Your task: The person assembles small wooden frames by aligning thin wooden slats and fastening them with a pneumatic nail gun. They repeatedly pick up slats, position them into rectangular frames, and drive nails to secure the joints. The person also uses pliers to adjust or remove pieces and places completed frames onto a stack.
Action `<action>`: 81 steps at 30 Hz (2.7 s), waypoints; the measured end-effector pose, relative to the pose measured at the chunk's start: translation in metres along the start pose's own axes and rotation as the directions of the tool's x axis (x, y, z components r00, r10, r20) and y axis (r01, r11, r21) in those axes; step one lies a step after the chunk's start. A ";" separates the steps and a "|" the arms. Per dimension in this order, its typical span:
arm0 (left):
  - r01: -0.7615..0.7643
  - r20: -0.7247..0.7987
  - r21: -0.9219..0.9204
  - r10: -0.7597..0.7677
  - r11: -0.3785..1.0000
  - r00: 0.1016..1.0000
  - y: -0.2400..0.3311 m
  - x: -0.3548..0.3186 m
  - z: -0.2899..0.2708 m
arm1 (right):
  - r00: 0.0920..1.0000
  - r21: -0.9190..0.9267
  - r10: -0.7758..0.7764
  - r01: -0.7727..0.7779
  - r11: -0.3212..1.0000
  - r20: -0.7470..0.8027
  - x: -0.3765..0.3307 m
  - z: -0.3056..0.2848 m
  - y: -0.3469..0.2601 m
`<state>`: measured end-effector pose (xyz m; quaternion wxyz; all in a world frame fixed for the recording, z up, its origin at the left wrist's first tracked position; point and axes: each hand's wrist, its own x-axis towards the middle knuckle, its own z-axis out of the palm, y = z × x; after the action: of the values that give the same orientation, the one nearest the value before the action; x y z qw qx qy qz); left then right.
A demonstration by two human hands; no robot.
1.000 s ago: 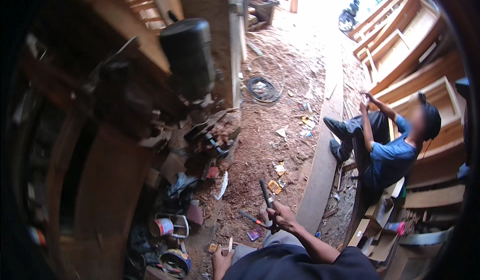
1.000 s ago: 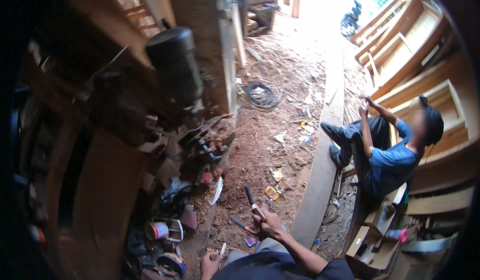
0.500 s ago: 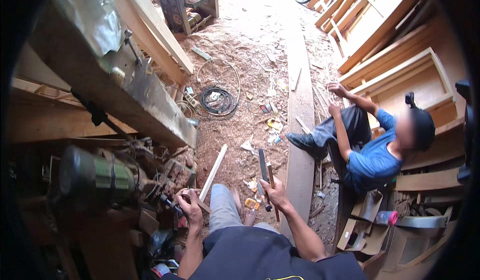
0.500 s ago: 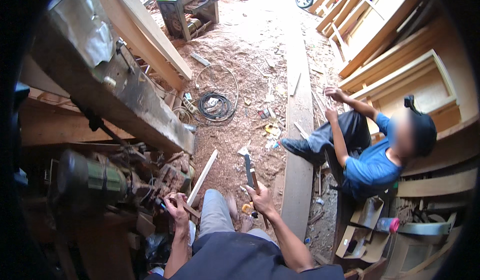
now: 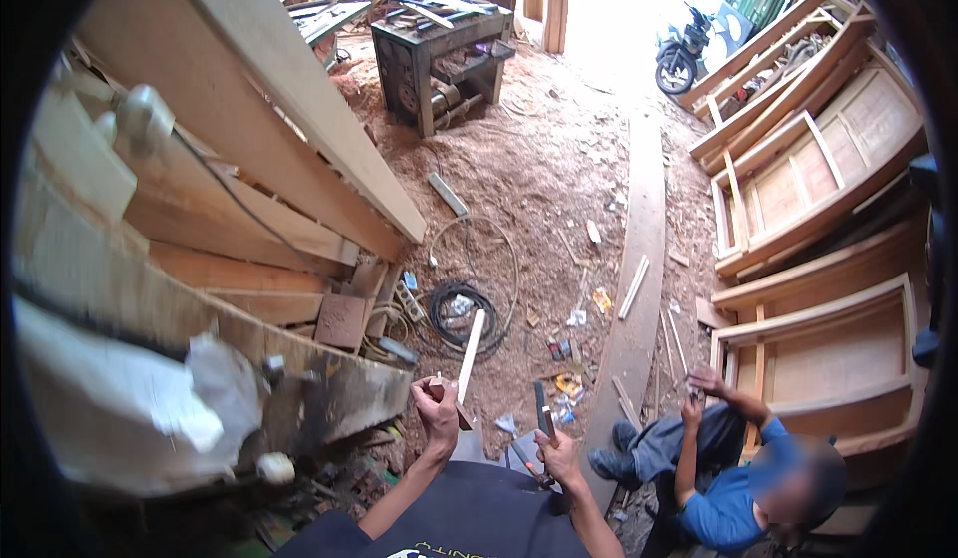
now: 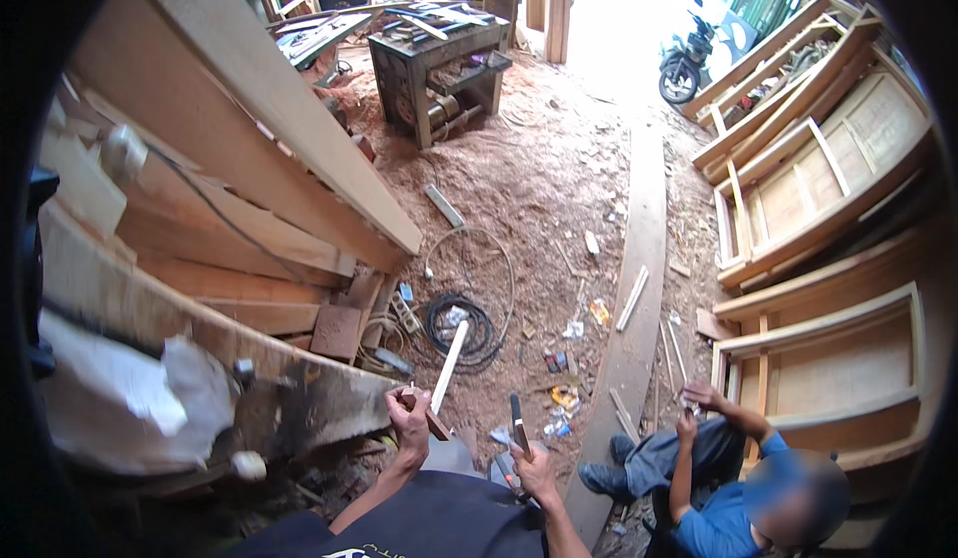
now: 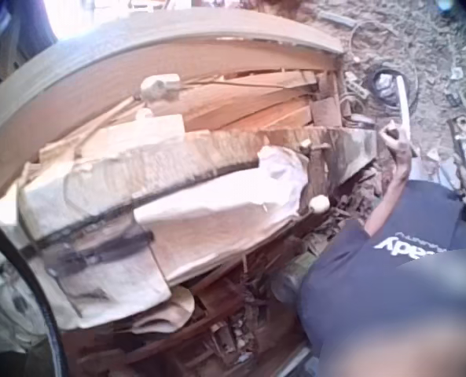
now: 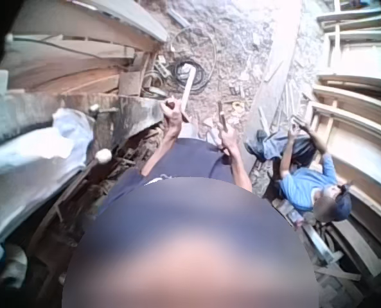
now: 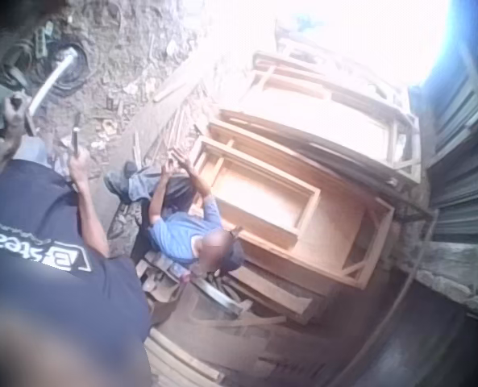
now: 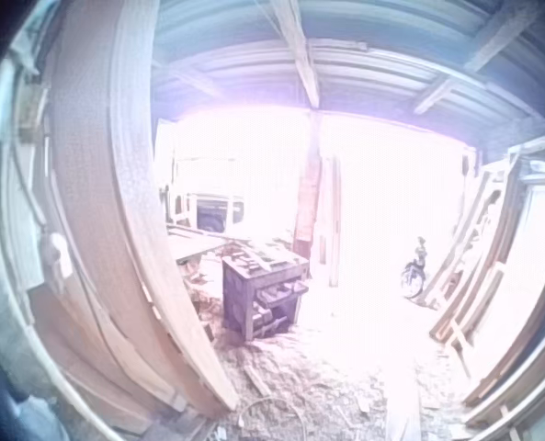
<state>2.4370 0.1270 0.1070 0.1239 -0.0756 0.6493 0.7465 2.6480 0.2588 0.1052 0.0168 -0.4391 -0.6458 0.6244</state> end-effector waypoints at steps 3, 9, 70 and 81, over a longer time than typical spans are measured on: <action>-0.050 -0.056 -0.003 0.050 0.999 0.997 0.029 0.057 0.034 | 0.999 0.041 -0.027 0.028 0.999 -0.024 0.071 -0.007 -0.063; -0.142 -0.288 0.081 0.160 0.987 0.944 0.035 0.174 0.064 | 0.979 -0.132 -0.205 0.202 0.970 -0.009 0.224 -0.026 -0.159; -0.074 -0.957 0.224 0.206 0.972 -0.203 0.563 1.547 0.033 | 0.192 -0.192 -0.040 0.981 0.018 0.980 1.367 0.995 -1.339; -0.049 -0.908 0.310 0.281 0.949 -0.311 0.628 1.600 -0.007 | 0.067 -0.067 -0.003 0.997 -0.025 0.998 1.417 1.069 -1.388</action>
<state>0.7262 0.1802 0.2655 -0.5455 -0.5382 0.5421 0.3449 0.4110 0.4753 0.2638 -0.2224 0.3804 -0.8790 0.1822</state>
